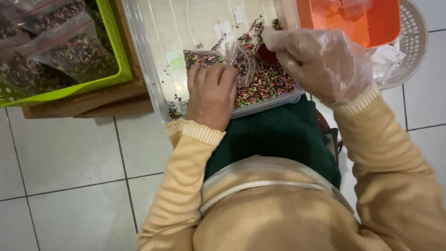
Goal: The person fills small plastic bags with colorful sprinkles from a large bin using a small red scoop. They place the filled bags into a green basket.
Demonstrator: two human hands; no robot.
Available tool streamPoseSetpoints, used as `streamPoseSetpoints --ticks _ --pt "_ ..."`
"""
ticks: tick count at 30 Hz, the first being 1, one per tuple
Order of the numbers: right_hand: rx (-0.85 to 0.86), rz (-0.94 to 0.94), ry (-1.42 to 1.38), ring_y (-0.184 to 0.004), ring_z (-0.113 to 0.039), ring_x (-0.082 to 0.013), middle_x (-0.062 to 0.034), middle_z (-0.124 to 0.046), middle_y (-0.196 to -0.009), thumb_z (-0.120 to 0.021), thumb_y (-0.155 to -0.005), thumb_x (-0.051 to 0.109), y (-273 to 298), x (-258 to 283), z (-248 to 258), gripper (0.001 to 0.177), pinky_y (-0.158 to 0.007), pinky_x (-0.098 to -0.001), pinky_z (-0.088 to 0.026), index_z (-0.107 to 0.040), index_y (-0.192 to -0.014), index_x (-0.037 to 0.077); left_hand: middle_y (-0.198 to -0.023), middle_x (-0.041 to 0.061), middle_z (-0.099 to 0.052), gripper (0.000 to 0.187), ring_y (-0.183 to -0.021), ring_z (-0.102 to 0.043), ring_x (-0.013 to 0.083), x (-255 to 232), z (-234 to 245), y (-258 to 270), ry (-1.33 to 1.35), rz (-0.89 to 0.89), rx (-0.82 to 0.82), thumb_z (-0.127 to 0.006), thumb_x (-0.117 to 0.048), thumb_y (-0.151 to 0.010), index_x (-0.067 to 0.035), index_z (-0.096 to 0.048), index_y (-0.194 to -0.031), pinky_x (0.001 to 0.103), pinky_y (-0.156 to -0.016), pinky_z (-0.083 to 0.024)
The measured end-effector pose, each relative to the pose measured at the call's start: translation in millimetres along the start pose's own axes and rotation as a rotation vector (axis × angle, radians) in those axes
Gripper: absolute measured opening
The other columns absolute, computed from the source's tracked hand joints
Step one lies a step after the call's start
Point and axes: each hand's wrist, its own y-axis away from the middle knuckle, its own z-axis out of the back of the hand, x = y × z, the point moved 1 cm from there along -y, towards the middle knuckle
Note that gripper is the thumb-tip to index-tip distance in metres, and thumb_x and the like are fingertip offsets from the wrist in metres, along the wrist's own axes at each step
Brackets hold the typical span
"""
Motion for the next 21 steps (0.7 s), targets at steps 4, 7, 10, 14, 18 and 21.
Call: streamPoseSetpoints --ticks 4,7,10,14,18,21 --pt "-0.024 -0.175 0.063 -0.062 -0.062 -0.0202 -0.0058 -0.074 -0.086 -0.071 -0.102 0.008 -8.5 0.0 -7.7 0.006 -0.043 -0.0322 -0.042 -0.071 -0.108 0.008 -0.105 0.007 -0.064 0.026 -0.090 -0.060 0.0288 -0.9 2.8 -2.1 0.018 -0.007 -0.011 -0.078 -0.005 -0.087 -0.013 -0.063 -0.107 0.057 -0.109 -0.039" --pt "-0.046 -0.102 -0.268 -0.063 -0.063 -0.0251 -0.0206 -0.070 -0.085 -0.062 -0.103 -0.010 -14.0 -2.6 -9.1 0.004 -0.051 -0.0339 -0.051 -0.062 -0.107 -0.010 -0.105 0.007 -0.064 0.025 -0.091 -0.061 0.0287 -2.9 6.5 -3.5 0.016 -0.010 -0.008 -0.078 -0.005 -0.088 -0.012 -0.063 -0.107 0.057 -0.109 -0.040" --pt "-0.079 0.066 -0.126 -0.061 -0.058 -0.0202 -0.0208 -0.067 -0.095 -0.063 -0.107 -0.013 -5.6 -12.4 -11.0 0.010 -0.048 -0.0295 -0.051 -0.058 -0.099 -0.009 -0.104 0.008 -0.064 0.023 -0.089 -0.060 0.0290 -3.5 7.2 -4.3 0.003 -0.022 -0.025 -0.078 -0.006 -0.089 -0.012 -0.064 -0.106 0.055 -0.108 -0.040" --pt "-0.082 -0.118 -0.097 -0.049 -0.048 -0.0148 -0.0144 -0.065 -0.076 -0.061 -0.113 -0.011 17.9 -32.1 -21.7 0.010 -0.040 -0.0291 -0.041 -0.061 -0.103 -0.008 -0.106 0.010 -0.066 0.025 -0.092 -0.063 0.0302 -1.5 4.6 -3.3 0.033 -0.014 0.017 -0.079 -0.007 -0.089 -0.010 -0.064 -0.108 0.058 -0.108 -0.041" --pt "-0.195 0.043 0.109 -0.057 -0.044 -0.0175 -0.0118 -0.056 -0.084 -0.064 -0.105 -0.024 12.2 -32.0 -16.6 0.024 -0.044 -0.0311 -0.039 -0.055 -0.093 -0.005 -0.105 0.007 -0.065 0.023 -0.091 -0.062 0.0288 -1.7 3.0 -3.2 0.017 -0.007 -0.005 -0.079 -0.008 -0.089 -0.012 -0.065 -0.106 0.055 -0.109 -0.040" --pt "-0.210 -0.169 -0.320 -0.049 -0.043 -0.0156 -0.0147 -0.058 -0.071 -0.051 -0.103 -0.023 9.3 -28.4 -20.8 0.015 -0.042 -0.0301 -0.033 -0.060 -0.098 -0.012 -0.107 0.007 -0.065 0.026 -0.094 -0.062 0.0294 0.6 0.1 -1.3 0.015 -0.005 0.021 -0.078 -0.006 -0.088 -0.013 -0.064 -0.108 0.056 -0.110 -0.038"
